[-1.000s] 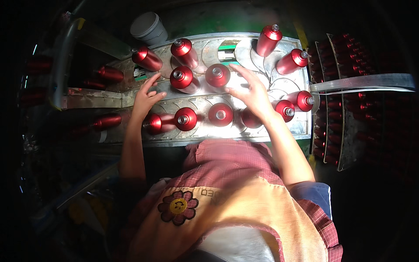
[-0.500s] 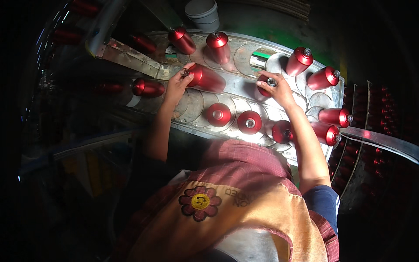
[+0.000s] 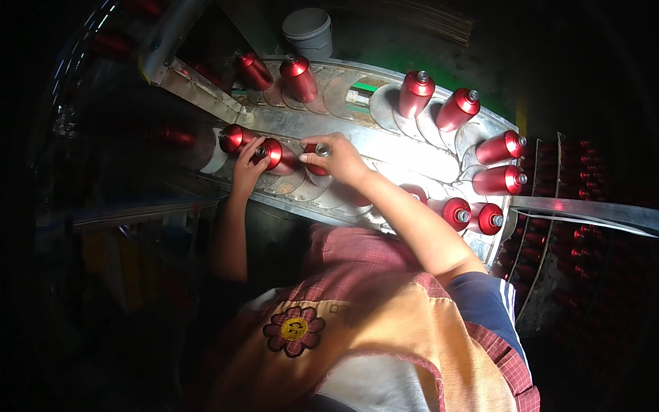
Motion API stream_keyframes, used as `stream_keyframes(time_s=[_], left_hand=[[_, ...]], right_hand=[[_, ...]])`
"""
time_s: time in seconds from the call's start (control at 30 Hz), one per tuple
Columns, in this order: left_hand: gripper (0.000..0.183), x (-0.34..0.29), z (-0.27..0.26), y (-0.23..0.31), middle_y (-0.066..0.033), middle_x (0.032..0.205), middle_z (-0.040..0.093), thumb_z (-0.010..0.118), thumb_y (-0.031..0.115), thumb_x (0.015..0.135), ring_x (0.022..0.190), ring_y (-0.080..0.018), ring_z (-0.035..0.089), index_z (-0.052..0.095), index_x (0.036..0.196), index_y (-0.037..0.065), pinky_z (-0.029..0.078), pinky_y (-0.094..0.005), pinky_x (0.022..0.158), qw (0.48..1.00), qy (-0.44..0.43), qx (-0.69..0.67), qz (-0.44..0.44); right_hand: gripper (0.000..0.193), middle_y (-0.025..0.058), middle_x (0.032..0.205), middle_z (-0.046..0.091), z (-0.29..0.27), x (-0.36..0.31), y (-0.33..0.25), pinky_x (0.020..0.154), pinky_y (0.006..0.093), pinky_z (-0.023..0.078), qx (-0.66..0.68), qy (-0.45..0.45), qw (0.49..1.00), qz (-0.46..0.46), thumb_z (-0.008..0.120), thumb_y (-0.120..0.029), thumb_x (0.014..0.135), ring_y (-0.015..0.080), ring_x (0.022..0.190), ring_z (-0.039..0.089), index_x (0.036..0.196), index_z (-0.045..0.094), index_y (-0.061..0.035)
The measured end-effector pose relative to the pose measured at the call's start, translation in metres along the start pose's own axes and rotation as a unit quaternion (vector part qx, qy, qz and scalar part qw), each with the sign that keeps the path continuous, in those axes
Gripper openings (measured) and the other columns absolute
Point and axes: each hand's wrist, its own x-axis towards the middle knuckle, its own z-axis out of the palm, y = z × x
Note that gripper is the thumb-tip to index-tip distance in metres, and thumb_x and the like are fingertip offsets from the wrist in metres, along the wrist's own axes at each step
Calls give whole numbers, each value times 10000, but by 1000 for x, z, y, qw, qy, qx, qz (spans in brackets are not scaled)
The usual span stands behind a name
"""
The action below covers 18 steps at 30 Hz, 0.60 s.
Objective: The person repeatedly picks up red cylindrical cans from a rotating rack and places them onto a metal tray. The person handles the cans one at a time, moving them between the rack and the tray in a repetitive cycle.
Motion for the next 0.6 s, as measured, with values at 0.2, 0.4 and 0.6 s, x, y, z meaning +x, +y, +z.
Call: stream_keyframes(time_s=[0.2,0.4,0.6], left_hand=[[539,-4,-9,19,-127,1335,516,749,50,813,1183,-250,545,575,1323,73,484,-393,958,951,288,29,110],[587,15,51,-5,-162,1295,526,767,245,840,1169,-290,541,551,1363,92,450,-387,982,982,186,15,15],[337,-12,89,19,-136,1186,587,683,211,913,1052,-257,590,665,1216,65,461,-350,939,988,154,8,9]], right_hand=[[408,210,1256,511,37,-50,52,1015,465,432,-98,114,988,48,779,-373,807,405,1181,479,1187,693,-253],[391,202,1250,509,5,-107,69,1042,445,407,-36,171,980,91,776,-352,814,400,1205,465,1180,696,-240],[482,250,1351,449,-19,-162,79,1067,464,377,-20,218,963,159,765,-327,827,422,1263,436,1276,632,-211]])
